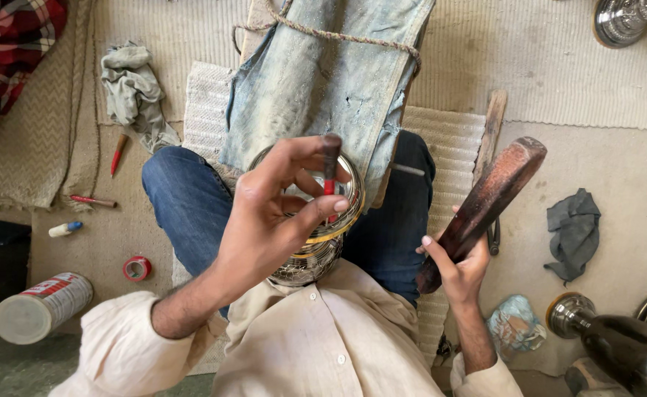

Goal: The person uses a hammer and a metal punch to repeatedly strike the rim of a silver-colored metal vessel. The vessel is held in place on a cloth-covered support while the person rotates it to work around the edge.

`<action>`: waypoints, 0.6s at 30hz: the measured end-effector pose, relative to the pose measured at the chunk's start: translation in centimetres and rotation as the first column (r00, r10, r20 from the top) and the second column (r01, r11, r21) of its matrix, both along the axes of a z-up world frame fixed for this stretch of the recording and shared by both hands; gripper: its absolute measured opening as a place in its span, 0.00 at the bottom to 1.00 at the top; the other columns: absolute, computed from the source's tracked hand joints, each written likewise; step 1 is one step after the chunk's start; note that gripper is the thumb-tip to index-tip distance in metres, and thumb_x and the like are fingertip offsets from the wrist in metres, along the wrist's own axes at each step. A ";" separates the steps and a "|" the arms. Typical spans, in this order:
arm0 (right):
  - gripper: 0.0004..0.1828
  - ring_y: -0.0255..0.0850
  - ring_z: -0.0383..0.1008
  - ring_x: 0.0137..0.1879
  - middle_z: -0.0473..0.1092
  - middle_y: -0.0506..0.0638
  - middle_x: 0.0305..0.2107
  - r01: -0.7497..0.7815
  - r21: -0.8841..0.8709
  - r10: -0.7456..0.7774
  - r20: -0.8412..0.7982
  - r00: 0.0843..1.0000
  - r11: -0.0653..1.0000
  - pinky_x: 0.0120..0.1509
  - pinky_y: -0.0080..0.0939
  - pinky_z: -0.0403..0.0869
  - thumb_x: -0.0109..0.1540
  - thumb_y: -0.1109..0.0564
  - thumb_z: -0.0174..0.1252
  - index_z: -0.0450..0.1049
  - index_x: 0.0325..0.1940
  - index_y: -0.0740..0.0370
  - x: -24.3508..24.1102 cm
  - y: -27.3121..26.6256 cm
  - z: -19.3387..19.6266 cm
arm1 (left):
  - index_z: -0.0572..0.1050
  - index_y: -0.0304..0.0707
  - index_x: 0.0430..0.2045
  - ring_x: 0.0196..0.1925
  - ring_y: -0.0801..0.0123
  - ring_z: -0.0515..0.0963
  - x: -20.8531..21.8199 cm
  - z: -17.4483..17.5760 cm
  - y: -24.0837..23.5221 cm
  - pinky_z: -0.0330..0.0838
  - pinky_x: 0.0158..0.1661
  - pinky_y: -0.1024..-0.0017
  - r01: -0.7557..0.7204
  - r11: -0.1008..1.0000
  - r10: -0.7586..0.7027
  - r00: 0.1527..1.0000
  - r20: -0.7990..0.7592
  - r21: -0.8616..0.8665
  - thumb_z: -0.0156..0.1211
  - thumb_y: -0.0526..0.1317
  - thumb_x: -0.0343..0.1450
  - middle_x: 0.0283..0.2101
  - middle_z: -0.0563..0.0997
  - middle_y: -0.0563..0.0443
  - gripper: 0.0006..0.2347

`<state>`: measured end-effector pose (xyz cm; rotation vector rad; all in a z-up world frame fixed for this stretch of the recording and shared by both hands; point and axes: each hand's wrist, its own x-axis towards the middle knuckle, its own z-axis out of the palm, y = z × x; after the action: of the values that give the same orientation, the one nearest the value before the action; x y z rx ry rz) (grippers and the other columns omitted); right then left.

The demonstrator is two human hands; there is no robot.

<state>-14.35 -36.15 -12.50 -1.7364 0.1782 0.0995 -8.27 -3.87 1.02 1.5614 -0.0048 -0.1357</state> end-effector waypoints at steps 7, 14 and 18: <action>0.33 0.40 0.78 0.40 0.74 0.54 0.33 -0.109 -0.061 0.110 0.003 0.994 0.992 0.48 0.40 0.79 0.60 0.68 0.64 0.61 0.67 0.73 1.6 -0.6 3.8 | 0.69 0.39 0.62 0.19 0.86 0.69 2.3 0.6 -0.3 0.65 0.20 0.81 0.163 0.975 -0.157 0.986 -0.050 0.153 0.70 0.30 0.67 0.44 0.86 0.54 0.26; 0.46 0.39 0.77 0.41 0.71 0.52 0.41 -0.204 -0.191 0.250 0.262 0.932 0.960 0.49 0.39 0.82 0.60 0.66 0.66 0.50 0.77 0.66 6.6 -1.4 9.6 | 0.67 0.39 0.62 0.18 0.85 0.70 2.6 0.5 -0.1 0.66 0.20 0.80 0.197 0.964 -0.195 0.980 -0.030 0.178 0.69 0.31 0.68 0.49 0.87 0.56 0.27; 0.45 0.35 0.78 0.35 0.72 0.47 0.34 -0.229 -0.174 0.267 0.242 0.933 0.958 0.43 0.37 0.80 0.61 0.65 0.61 0.42 0.74 0.58 8.9 -1.9 13.2 | 0.67 0.39 0.62 0.18 0.85 0.71 2.5 0.5 -0.3 0.67 0.21 0.79 0.177 0.969 -0.175 0.984 -0.028 0.172 0.68 0.30 0.69 0.48 0.87 0.56 0.26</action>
<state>-5.44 -38.00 0.71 -1.8907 -0.2379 0.0399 -5.78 -4.13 1.56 1.7338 -0.1255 -0.2928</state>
